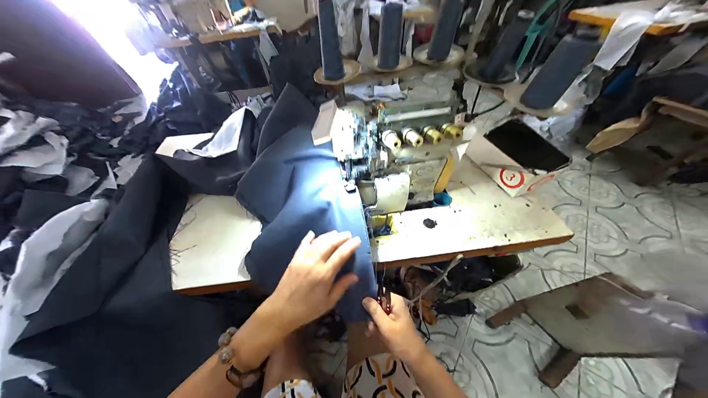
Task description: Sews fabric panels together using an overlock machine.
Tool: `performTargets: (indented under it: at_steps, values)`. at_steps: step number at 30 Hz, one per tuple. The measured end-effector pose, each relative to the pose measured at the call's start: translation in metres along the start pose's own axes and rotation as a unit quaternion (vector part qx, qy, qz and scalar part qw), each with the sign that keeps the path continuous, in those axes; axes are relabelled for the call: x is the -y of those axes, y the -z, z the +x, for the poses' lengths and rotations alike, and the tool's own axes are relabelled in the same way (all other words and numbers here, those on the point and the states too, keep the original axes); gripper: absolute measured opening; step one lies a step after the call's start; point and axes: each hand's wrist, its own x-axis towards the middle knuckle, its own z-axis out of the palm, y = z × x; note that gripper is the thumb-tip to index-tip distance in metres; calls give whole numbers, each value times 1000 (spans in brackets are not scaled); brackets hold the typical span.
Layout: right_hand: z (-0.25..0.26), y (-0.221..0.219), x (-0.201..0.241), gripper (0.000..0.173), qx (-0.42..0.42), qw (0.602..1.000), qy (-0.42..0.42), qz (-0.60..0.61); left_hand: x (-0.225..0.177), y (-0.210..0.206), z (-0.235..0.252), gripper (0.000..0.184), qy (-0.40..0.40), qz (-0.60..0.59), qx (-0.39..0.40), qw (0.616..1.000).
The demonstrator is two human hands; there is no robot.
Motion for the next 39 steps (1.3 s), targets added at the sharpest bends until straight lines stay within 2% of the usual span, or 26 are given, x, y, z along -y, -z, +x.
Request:
performTargets:
  at_steps: [3,5,7,9,12,17,19,21,22,24,26,27,29,31,33,36,39]
  values:
    - [29,1,10,11,3,999,28,-37,34,-2,39,40,29,83,-13,996]
    - [48,2,14,12,5,997,49,-58,34,-1,52,31,24,135,-15,990]
    - [66,4,18,15,8,996,65,-68,21,1,55,31,45,173,10,984]
    - [83,3,23,14,6,997,57,-60,18,3,59,37,88,136,62,985]
    - [109,-3,30,9,-21,998,43,-30,47,14,76,46,136,4,140,981]
    - [133,-8,33,18,-65,995,58,54,93,26,116,72,169,-47,241,955]
    - [135,4,32,15,-66,995,70,36,103,27,130,78,188,-57,268,943]
    - [133,24,39,14,-60,995,53,-55,116,19,134,73,191,-37,271,943]
    - [131,38,44,14,-51,986,49,-151,124,12,132,70,196,-13,259,946]
    - [123,67,56,27,-51,928,45,-367,127,6,129,70,235,44,235,942]
    - [111,87,69,49,-62,878,24,-474,108,14,130,77,306,99,228,919]
    - [105,93,75,52,-70,863,33,-499,96,20,131,80,339,117,228,905]
    - [94,96,88,41,-77,839,92,-530,73,29,126,69,378,165,241,879]
    - [88,86,101,31,-71,824,162,-539,53,42,118,46,391,200,285,852]
    - [90,62,114,27,-51,811,204,-545,36,58,106,45,388,199,302,848]
    - [106,12,140,34,16,792,134,-596,15,73,91,43,359,193,285,867]
    - [135,-32,157,38,104,716,-3,-690,4,76,82,44,315,195,270,889]
